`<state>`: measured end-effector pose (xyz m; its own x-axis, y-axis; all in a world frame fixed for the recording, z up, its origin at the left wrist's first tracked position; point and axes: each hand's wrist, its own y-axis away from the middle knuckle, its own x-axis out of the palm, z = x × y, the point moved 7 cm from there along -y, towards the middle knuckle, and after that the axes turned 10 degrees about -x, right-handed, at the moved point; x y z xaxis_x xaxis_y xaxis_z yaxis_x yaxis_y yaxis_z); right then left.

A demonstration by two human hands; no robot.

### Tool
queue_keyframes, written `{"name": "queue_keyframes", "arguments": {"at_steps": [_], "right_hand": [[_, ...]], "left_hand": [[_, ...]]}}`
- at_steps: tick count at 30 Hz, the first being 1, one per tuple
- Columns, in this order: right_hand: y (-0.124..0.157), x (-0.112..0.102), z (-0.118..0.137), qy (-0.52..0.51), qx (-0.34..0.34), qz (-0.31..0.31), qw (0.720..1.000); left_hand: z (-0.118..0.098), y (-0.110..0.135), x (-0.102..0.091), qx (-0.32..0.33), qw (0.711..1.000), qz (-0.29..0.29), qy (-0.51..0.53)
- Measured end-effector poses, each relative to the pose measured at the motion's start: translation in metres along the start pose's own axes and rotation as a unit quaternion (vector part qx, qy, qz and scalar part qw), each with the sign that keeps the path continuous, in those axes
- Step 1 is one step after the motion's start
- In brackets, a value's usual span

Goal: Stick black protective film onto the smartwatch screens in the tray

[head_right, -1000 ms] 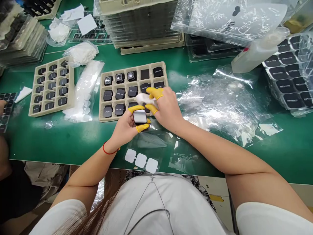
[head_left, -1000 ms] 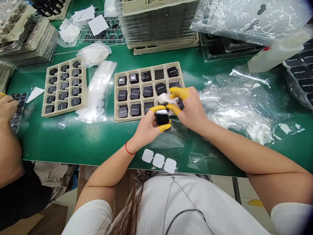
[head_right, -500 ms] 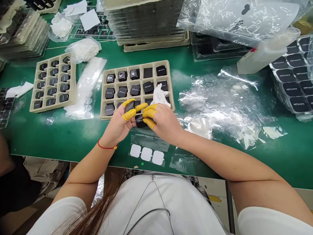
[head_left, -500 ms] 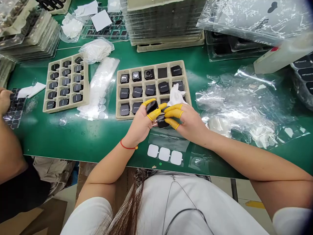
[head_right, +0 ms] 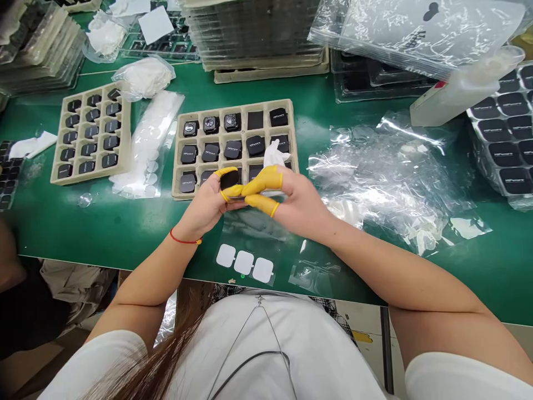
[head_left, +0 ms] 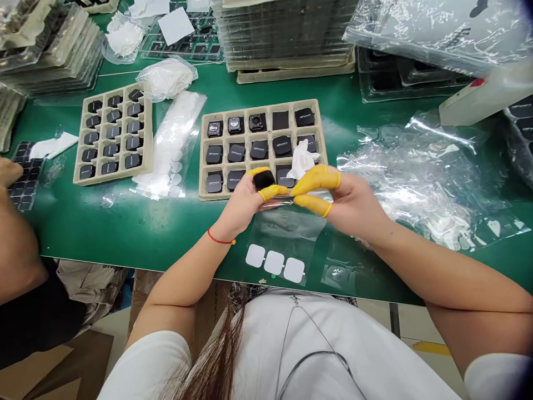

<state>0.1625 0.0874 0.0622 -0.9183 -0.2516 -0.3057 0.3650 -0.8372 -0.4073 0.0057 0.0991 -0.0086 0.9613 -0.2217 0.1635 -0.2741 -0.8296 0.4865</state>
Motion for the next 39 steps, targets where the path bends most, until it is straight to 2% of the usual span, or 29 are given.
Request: {"name": "queue_keyframes", "arguments": {"at_steps": [3,5,8,15,26,31,34,37,39], "right_hand": [[0.0,-0.012,-0.015,-0.079,0.13,-0.054,0.987],[0.002,-0.01,-0.025,-0.118,0.177,-0.053,0.976],[0.004,-0.001,-0.033,-0.144,0.207,-0.035,0.967],[0.008,0.008,-0.034,-0.143,0.233,-0.023,0.962],[0.007,0.009,-0.034,-0.126,0.218,-0.018,0.968],[0.006,0.006,-0.032,-0.075,0.191,-0.007,0.979],[0.004,0.0,-0.026,0.05,0.119,-0.003,0.992],[0.003,-0.001,-0.012,0.204,0.008,-0.008,0.979],[0.003,0.009,-0.009,0.216,-0.014,0.025,0.976]], "left_hand": [[-0.006,0.005,0.01,0.09,0.993,-0.002,-0.079],[-0.004,0.009,0.02,0.116,0.987,0.026,-0.106],[0.0,0.014,0.028,0.118,0.984,0.051,-0.12],[0.003,0.017,0.03,0.104,0.986,0.05,-0.12],[0.003,0.018,0.03,0.115,0.985,0.044,-0.124],[0.0,0.019,0.03,0.119,0.983,0.043,-0.134],[0.0,0.019,0.029,0.117,0.983,0.04,-0.133],[0.003,0.017,0.028,0.118,0.985,0.042,-0.122],[0.003,0.017,0.03,0.135,0.982,0.052,-0.119]]}}
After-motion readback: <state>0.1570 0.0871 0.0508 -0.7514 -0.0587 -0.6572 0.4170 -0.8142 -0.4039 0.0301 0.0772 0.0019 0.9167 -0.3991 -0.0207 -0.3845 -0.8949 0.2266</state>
